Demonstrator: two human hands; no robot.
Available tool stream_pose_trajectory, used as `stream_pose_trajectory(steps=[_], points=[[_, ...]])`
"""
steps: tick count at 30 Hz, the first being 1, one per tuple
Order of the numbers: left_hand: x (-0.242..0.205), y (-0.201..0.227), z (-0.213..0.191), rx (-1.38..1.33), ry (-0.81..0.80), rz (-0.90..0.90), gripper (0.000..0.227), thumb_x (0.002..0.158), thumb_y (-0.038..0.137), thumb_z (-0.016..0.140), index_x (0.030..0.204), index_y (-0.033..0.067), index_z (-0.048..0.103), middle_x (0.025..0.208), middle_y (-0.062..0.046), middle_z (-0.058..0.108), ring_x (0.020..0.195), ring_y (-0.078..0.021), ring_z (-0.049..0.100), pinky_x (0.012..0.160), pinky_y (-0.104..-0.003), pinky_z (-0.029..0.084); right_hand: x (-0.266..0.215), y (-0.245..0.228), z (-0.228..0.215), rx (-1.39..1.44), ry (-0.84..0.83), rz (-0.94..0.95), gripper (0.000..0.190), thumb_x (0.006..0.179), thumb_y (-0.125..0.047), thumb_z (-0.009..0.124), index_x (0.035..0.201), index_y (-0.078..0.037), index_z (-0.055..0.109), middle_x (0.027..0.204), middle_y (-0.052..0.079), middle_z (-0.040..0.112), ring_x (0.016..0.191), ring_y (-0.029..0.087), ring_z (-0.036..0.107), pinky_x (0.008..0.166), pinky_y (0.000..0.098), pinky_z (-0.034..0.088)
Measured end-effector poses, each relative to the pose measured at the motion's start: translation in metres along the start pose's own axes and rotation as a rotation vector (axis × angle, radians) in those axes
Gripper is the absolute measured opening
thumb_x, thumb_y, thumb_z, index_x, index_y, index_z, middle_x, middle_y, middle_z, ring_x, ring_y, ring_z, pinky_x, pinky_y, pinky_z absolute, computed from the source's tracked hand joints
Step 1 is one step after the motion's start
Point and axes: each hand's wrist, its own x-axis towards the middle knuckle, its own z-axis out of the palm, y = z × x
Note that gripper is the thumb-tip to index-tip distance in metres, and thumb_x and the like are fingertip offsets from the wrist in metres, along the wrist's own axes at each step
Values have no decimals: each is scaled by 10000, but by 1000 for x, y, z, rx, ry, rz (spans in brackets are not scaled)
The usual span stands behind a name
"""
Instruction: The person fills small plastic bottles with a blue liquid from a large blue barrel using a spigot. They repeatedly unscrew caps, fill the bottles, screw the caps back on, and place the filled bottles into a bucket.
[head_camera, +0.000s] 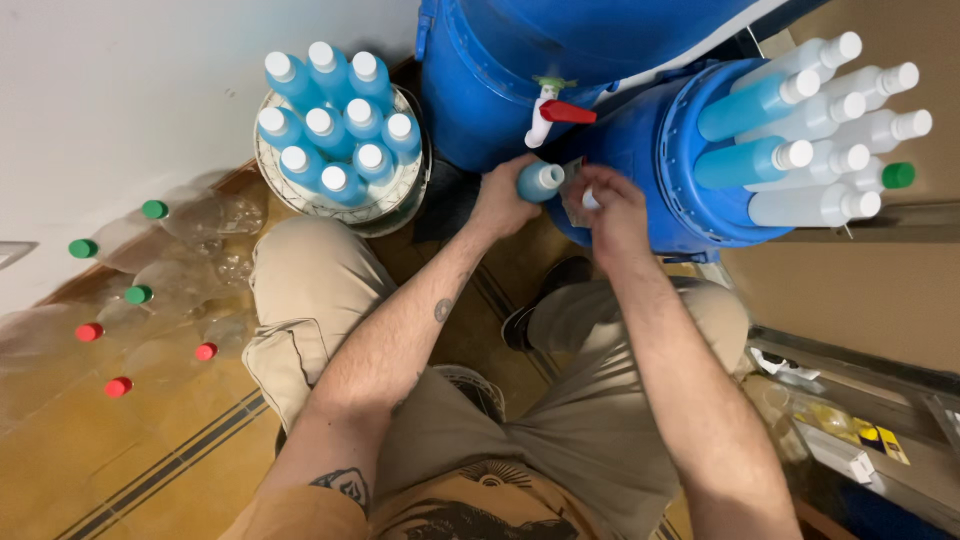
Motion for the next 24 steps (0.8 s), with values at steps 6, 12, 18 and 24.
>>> stream_pose_trajectory(steps=[6,12,18,24], points=[[-1,-7,10,-25,-73,58,757,820,25,1041,1536,200,866,1468,-198,910,1513,-610,778,1330,-785,561,-54,-66,69,-871,-183,-881,443,1161,106,681,1344,-203,941,1321,41,882,1273,355,858,1181,504,646],[-12,33,-9,-43,-120,69,553,936,127,917,1488,144,889,1413,-234,925,1470,-618,774,1260,-802,605,-57,-17,67,-1530,-270,-1237,401,1194,78,647,1568,8,773,1593,220,687,1506,419,656,1329,588,589],[-20,59,-15,-151,-149,129,600,880,100,912,1480,90,889,1424,-289,913,1497,-640,758,1275,-782,597,-100,-55,83,-1316,-308,-1119,415,1212,142,473,1569,46,661,1805,338,644,1691,595,604,1419,676,552],[-5,19,-1,-186,-153,222,811,792,57,972,1583,204,868,1519,-135,909,1551,-519,764,1348,-700,556,-94,-101,57,-1335,-423,-968,321,1344,-78,667,1662,-70,711,1592,232,825,1470,483,831,1206,570,724]])
